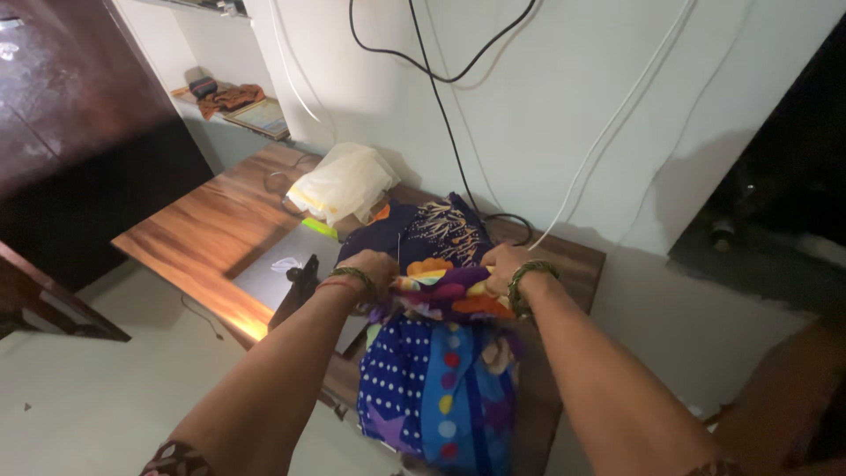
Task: The person folds an orange garment and a white bag-like object, placing them in a closet, and then sorts through several items of clothing on a table, eventually folding a light blue garment.
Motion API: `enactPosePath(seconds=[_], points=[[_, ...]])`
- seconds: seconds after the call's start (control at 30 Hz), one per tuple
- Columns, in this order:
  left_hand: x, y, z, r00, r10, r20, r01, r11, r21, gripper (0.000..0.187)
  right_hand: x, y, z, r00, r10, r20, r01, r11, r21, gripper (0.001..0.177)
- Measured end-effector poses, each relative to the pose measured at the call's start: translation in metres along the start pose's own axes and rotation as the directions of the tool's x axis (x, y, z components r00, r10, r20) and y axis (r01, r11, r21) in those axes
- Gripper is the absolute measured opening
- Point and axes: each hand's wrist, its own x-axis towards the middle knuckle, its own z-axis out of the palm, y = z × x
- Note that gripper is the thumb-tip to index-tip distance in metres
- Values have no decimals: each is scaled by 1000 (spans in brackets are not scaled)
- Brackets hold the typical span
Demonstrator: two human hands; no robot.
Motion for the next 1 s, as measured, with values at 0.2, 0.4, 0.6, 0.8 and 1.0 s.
enactPosePath(seconds=[0.2, 0.4, 0.6, 0.8, 1.0], points=[[-19, 16, 26, 835, 187, 517, -333, 920, 205, 44, -14, 19, 45, 894, -163, 417, 133, 986, 101, 36], [-56, 38, 39, 664, 113, 739, -338, 927, 161, 40, -66, -16, 45, 724, 53, 688, -22, 998, -54, 45], [-64, 51, 50, 814, 51, 579, -155, 979, 132, 42, -83, -27, 44, 887, -17, 461, -69, 983, 169, 42], [-40, 60, 66, 948, 150, 280, -158, 987, 7, 39, -78, -42, 50, 927, -20, 376, -52, 982, 181, 33], [-45, 64, 102, 821, 179, 542, -277, 955, 106, 63, -71, -56, 74, 805, 8, 594, 62, 993, -97, 60]])
